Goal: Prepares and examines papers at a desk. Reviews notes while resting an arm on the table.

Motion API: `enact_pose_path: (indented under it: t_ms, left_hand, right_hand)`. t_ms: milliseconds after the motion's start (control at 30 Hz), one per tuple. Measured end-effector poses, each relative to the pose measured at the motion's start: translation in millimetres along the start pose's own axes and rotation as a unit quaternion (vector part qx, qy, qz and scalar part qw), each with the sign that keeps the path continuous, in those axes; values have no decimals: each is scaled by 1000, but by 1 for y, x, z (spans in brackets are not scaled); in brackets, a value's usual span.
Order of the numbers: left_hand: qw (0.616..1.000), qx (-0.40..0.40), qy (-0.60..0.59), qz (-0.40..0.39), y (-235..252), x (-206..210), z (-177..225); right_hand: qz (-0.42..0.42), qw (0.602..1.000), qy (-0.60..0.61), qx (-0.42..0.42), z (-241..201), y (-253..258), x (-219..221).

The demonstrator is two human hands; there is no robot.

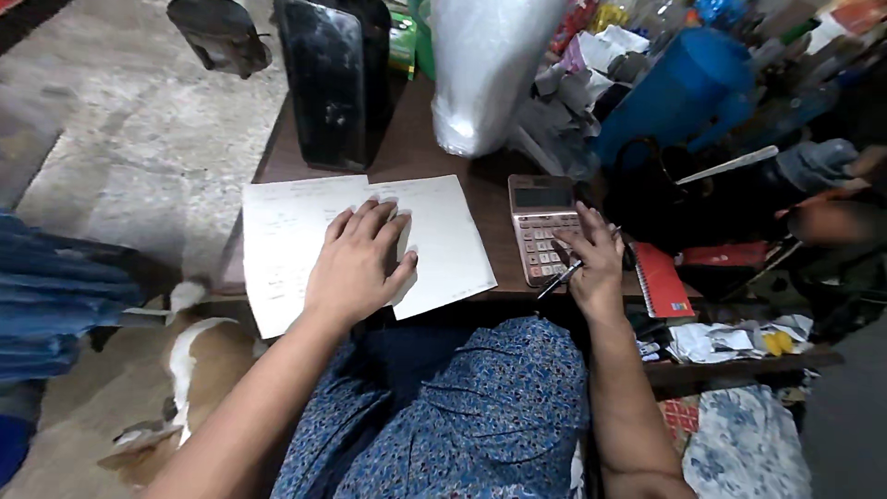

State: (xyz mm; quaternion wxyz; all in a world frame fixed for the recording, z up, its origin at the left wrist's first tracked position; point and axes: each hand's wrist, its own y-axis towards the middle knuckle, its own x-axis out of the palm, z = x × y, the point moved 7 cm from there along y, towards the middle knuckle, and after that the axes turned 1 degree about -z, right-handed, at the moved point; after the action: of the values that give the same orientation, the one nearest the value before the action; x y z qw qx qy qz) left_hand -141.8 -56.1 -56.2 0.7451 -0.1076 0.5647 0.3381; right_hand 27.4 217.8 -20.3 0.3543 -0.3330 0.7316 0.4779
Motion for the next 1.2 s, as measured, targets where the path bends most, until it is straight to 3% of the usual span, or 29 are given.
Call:
enact_pose_path:
  t_ms: [233,500,633,867,1200]
  left_hand:
    - [1000,2,3,11,0,0,-1]
    - [1000,1,9,8,0,1,-2]
    - [1000,-6,4,9,0,1,-2]
    - [1000,-9,6,4,0,1,-2]
    - [1000,0,5,6,-1,1,-2]
  right_hand:
    - [76,997,-8,12,12,-30,-18]
    - [58,998,-13,19,4,-14,-10]
    - [-21,1000,-17,17,-1,5,8]
    - [-27,999,-22,23,-2,20,16]
    - [113,993,9,23,16,-19,-21]
